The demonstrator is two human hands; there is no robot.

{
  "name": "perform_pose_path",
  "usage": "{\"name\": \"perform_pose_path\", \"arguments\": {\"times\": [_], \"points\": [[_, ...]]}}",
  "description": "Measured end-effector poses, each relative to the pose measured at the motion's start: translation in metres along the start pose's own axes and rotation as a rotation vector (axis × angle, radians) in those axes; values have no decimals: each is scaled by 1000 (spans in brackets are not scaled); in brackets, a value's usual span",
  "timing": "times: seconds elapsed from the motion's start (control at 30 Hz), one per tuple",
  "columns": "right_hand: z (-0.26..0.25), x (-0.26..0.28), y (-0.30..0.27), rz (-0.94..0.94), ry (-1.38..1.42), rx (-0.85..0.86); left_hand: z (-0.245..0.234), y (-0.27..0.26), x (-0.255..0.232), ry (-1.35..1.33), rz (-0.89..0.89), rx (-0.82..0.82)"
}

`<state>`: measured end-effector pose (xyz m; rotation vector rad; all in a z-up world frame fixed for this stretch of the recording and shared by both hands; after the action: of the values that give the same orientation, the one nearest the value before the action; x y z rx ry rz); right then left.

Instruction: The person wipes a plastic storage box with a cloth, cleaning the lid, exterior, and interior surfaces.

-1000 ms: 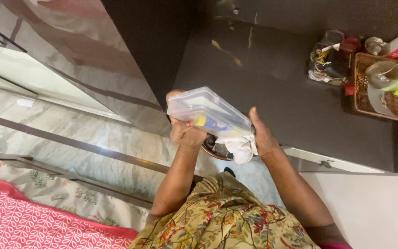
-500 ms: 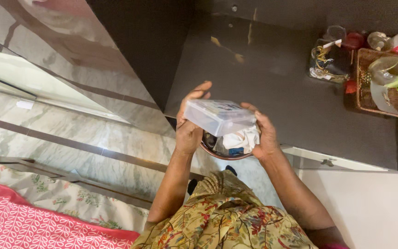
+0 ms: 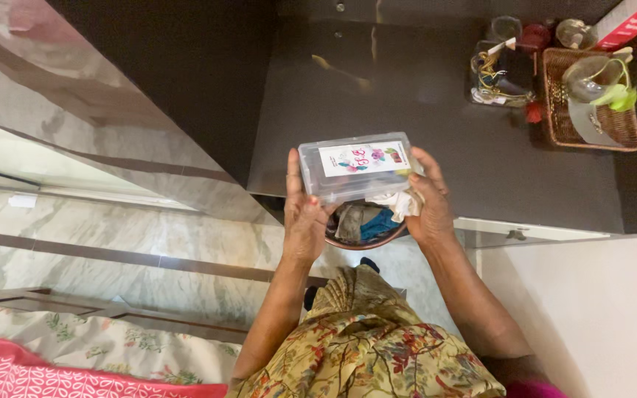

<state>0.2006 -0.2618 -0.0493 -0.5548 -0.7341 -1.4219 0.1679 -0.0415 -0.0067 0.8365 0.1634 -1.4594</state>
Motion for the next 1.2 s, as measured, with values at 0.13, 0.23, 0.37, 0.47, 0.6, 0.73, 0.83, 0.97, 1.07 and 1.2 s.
{"name": "perform_pose_path", "arguments": {"times": [0.13,0.23,0.37,0.47,0.6,0.73,0.83,0.97,1.07,1.2], "points": [[-4,3,-6,-40,-133,-6,-13,1,17,116,-138,-108],[-21,-3,-9,19,-167,-70,-30,5,34,105,-149,-107],[-58,-21,-9,97,-214,-154,-56,11,67,148,-206,-210],[-83,-28,-6,86,-278,-190,-78,18,97,106,-237,-236],[-113,-31,4,96,-368,-236,-105,24,138,255,-264,-267],[-137,-34,15,138,-436,-259,-129,32,174,347,-305,-296],[-151,-33,21,133,-490,-271,-140,36,195,359,-375,-333],[-170,-34,25,190,-485,-324,-143,34,212,433,-458,-373],[-184,-34,26,220,-588,-325,-144,35,222,453,-470,-410],[-207,-43,36,169,-567,-323,-145,42,229,698,-488,-432]]}}
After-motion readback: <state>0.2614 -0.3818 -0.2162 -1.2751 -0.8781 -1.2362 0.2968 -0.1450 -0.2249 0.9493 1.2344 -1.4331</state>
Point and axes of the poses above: each hand's wrist, its own y-axis towards the middle knuckle, its own z-axis out of the palm, x = y × z, the point moved 5 cm from there along y, towards the middle knuckle, and after that the axes turned 8 degrees about x, right-handed, at the moved point
